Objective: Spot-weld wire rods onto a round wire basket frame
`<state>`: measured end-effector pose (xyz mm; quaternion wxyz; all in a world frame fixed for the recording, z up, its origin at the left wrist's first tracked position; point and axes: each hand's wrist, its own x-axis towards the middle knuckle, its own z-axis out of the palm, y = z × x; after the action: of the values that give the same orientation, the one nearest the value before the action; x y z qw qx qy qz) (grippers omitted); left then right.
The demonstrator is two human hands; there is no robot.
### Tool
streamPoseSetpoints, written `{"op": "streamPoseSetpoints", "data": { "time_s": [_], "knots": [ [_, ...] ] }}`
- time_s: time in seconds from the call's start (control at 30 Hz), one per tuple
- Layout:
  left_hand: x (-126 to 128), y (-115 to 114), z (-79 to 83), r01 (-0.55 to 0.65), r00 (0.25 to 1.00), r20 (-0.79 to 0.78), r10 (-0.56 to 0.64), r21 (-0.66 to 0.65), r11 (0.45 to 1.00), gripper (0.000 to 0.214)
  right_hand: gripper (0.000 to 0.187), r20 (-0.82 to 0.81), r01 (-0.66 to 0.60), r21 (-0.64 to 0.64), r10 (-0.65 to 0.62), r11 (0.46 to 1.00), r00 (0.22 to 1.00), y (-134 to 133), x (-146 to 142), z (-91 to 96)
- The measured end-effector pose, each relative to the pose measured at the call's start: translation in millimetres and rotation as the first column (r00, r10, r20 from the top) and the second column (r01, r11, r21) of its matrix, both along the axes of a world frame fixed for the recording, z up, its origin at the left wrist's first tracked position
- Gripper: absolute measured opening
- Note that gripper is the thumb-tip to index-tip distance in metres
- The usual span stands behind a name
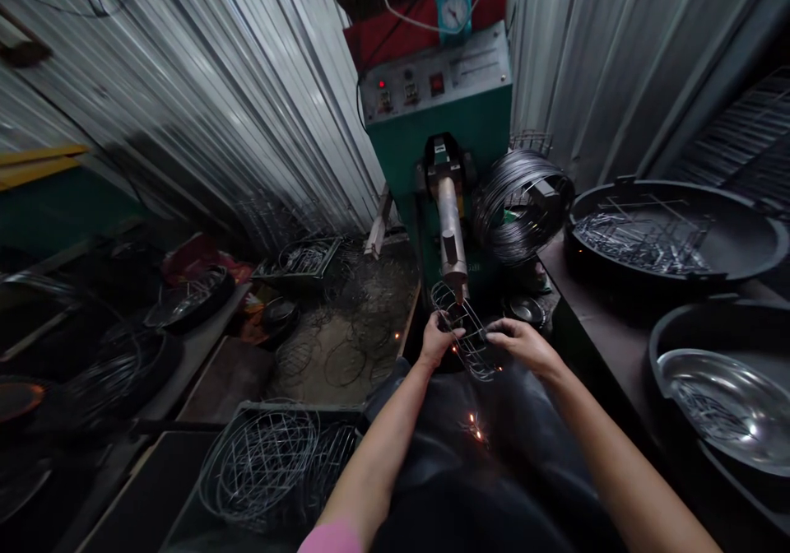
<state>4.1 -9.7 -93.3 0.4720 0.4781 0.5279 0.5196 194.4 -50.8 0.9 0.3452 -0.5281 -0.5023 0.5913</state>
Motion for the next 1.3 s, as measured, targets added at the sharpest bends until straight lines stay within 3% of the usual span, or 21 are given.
{"op": "streamPoseSetpoints", "data": {
  "time_s": [0.1,0.3,0.4,0.47,0.6,0.73,0.83,0.93,1.07,1.3],
  "knots": [
    [2.6,-2.7,-1.3,-0.01,0.999,0.042,0.011,-0.024,1.0,0.047,0.041,-0.009,-0.028,-0.012,0.028,1.0,1.0,-6.0,4.0,0.1],
    [5.6,-0.9,3.0,-0.012,0.977,0.209,0.033,-0.103,0.995,0.05,0.041,0.044,-0.013,0.14,0.007,0.99,0.999,14.1,-2.9,-0.1],
    [2.0,3.1,3.3,-0.02,0.983,0.178,0.035,-0.089,0.996,0.051,0.037,0.063,0.006,0.187,-0.018,0.982,0.998,17.4,-4.7,-2.5],
    [-0.5,5.3,2.8,-0.028,0.99,0.134,0.037,-0.067,0.997,0.051,0.036,0.03,0.033,0.143,-0.037,0.989,0.999,13.5,-3.7,-7.4],
    [-0.8,3.4,4.4,-0.022,0.992,0.123,0.035,-0.107,0.994,0.052,0.047,-0.071,0.13,0.01,-0.129,0.992,0.989,-3.1,7.0,-33.3],
    [5.3,-8.8,8.3,0.083,0.969,0.245,-0.017,-0.265,0.961,0.053,0.048,-0.073,0.228,-0.126,-0.238,0.965,0.968,-23.9,26.6,-73.8],
    [10.3,-19.4,10.8,0.126,0.949,0.315,-0.016,-0.331,0.935,0.053,0.044,-0.042,0.309,-0.141,-0.317,0.941,0.947,-35.8,37.7,-98.1],
    [12.2,-27.7,13.7,0.12,0.939,0.343,-0.002,-0.323,0.939,0.052,0.044,-0.049,0.39,-0.124,-0.398,0.912,0.916,-41.4,41.5,-109.9],
    [10.1,-35.8,14.9,0.126,0.932,0.362,-0.01,-0.298,0.946,0.052,0.045,-0.045,0.409,-0.13,-0.418,0.903,0.907,-41.3,40.3,-111.8],
    [-0.5,-51.0,-4.0,0.06,0.929,0.369,-0.008,-0.129,0.99,0.056,0.042,-0.031,0.442,-0.111,-0.448,0.89,0.894,-38.9,40.3,-114.1]
  ]
}}
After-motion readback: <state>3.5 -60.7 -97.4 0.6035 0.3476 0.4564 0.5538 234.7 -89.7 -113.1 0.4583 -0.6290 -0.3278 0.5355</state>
